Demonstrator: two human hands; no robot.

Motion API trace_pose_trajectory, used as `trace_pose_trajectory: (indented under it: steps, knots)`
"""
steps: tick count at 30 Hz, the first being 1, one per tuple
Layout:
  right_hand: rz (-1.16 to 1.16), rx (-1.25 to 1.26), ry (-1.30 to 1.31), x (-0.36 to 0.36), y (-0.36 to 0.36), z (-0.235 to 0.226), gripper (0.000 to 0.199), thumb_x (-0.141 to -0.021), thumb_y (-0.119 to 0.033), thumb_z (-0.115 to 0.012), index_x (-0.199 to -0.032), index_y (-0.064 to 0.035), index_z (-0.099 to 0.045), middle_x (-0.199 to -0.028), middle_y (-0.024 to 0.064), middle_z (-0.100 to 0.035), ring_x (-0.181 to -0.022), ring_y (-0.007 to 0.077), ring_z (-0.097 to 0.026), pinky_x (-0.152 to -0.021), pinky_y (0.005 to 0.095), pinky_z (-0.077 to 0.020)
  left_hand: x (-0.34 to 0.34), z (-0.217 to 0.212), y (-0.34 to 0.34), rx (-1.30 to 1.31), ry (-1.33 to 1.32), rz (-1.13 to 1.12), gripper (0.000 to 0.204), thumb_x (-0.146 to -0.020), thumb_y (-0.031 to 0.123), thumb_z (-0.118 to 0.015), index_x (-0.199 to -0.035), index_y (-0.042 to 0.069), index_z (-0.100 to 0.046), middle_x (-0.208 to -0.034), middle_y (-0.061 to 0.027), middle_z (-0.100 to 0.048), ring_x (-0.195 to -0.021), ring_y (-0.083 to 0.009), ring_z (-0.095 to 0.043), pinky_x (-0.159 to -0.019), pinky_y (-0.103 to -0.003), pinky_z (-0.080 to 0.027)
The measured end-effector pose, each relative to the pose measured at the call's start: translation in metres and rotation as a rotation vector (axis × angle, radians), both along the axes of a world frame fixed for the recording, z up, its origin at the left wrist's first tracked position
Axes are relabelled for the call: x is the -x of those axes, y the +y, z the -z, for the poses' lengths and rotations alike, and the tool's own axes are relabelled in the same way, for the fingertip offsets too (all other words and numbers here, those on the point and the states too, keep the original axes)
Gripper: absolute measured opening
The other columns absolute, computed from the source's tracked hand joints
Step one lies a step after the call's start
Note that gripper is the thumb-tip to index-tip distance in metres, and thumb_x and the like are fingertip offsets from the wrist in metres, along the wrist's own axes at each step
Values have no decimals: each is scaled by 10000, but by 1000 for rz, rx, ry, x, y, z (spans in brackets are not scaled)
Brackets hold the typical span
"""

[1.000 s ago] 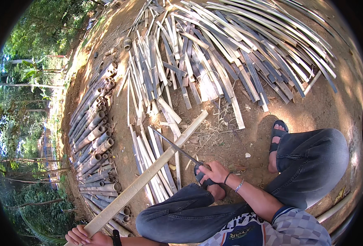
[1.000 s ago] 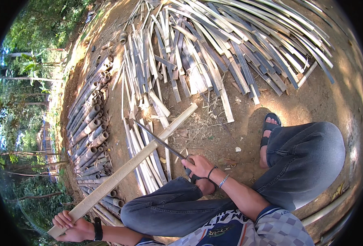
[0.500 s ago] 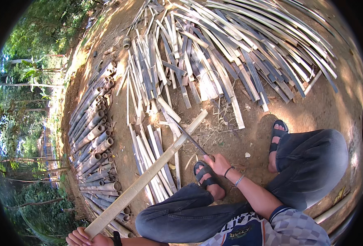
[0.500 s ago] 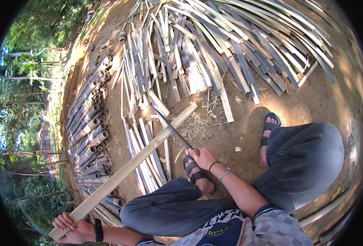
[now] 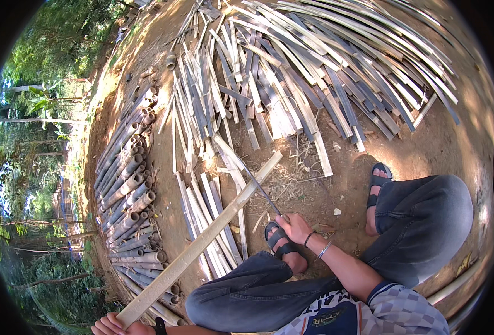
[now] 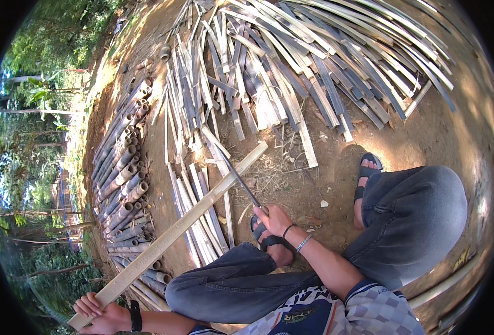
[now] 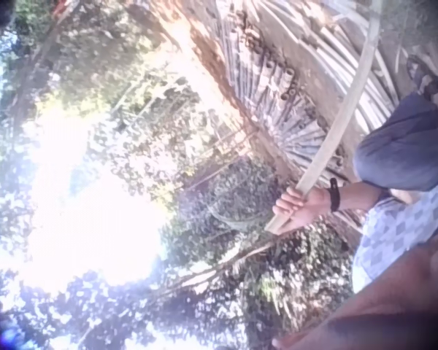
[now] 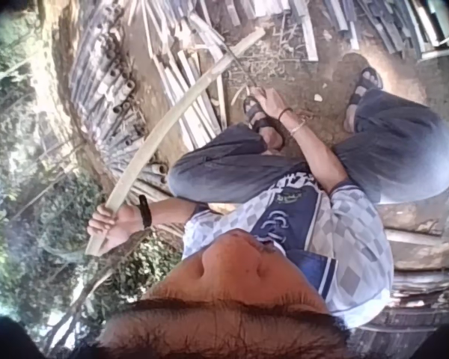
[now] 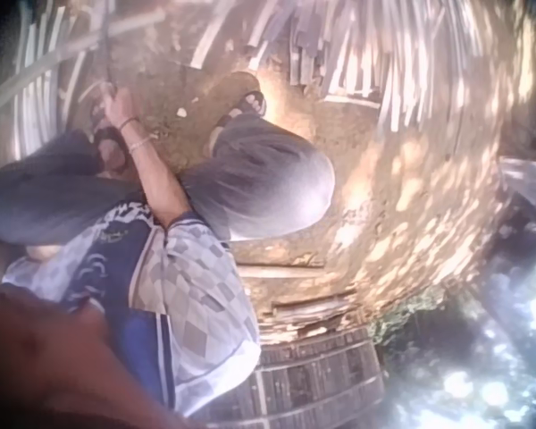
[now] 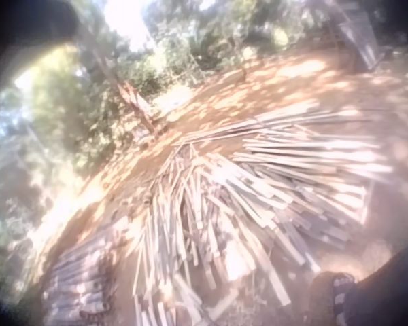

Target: The person shaves a piece of bamboo with a knife, scraping off the outer layer while sitting on the ground.

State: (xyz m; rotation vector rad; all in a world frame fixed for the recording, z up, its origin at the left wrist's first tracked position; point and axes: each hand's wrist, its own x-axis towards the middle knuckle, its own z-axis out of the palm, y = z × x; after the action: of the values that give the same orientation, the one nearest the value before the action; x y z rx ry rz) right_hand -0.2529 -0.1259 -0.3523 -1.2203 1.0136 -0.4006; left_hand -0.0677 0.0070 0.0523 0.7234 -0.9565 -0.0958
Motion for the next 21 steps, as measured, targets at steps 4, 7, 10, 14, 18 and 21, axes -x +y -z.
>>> trace_pose_trajectory:
  steps: [4,7,10,14,18,21]
  knots:
    - [-61,171,-30,5,6,7,535,-872,-489,-537,-832,35,-637,-712,246,-624,-727,388,-635,-664,439,-486,-2,-1,0,0,-15,15,689,-880,690,-271,-660,69,-470,-515,-19,-396,-404,-126,-355,-430,-263,-305]
    - [-31,126,142,6,-2,27,559,-852,-513,-550,-856,39,-639,-768,268,-629,-776,418,-627,-684,447,-483,-2,1,0,-1,-24,29,688,-880,691,-273,-659,70,-470,-515,-17,-397,-403,-125,-354,-430,-260,-303]
    - [-55,-43,211,5,-12,20,554,-861,-504,-544,-866,43,-630,-784,270,-630,-791,417,-627,-690,441,-482,-3,-1,2,-5,-19,15,687,-881,690,-272,-657,71,-469,-514,-13,-400,-400,-122,-354,-428,-256,-303]
    - [0,52,-24,1,4,5,543,-884,-478,-527,-836,54,-625,-762,278,-617,-768,419,-622,-669,440,-471,-6,-2,0,-9,-20,-27,688,-884,688,-269,-651,72,-467,-512,-10,-401,-396,-121,-359,-423,-252,-307]
    - [-181,229,5,10,-6,5,560,-890,-490,-514,-811,53,-627,-736,289,-601,-759,433,-614,-646,457,-459,-1,-1,-1,5,-7,-33,691,-884,687,-266,-650,70,-468,-511,-12,-401,-394,-121,-363,-419,-257,-314]
    - [52,38,162,1,-10,38,534,-902,-451,-502,-742,54,-568,-662,273,-550,-635,441,-540,-582,460,-415,-1,-1,-2,-4,-14,-12,692,-888,683,-262,-652,67,-472,-512,-14,-404,-395,-123,-366,-420,-258,-317]
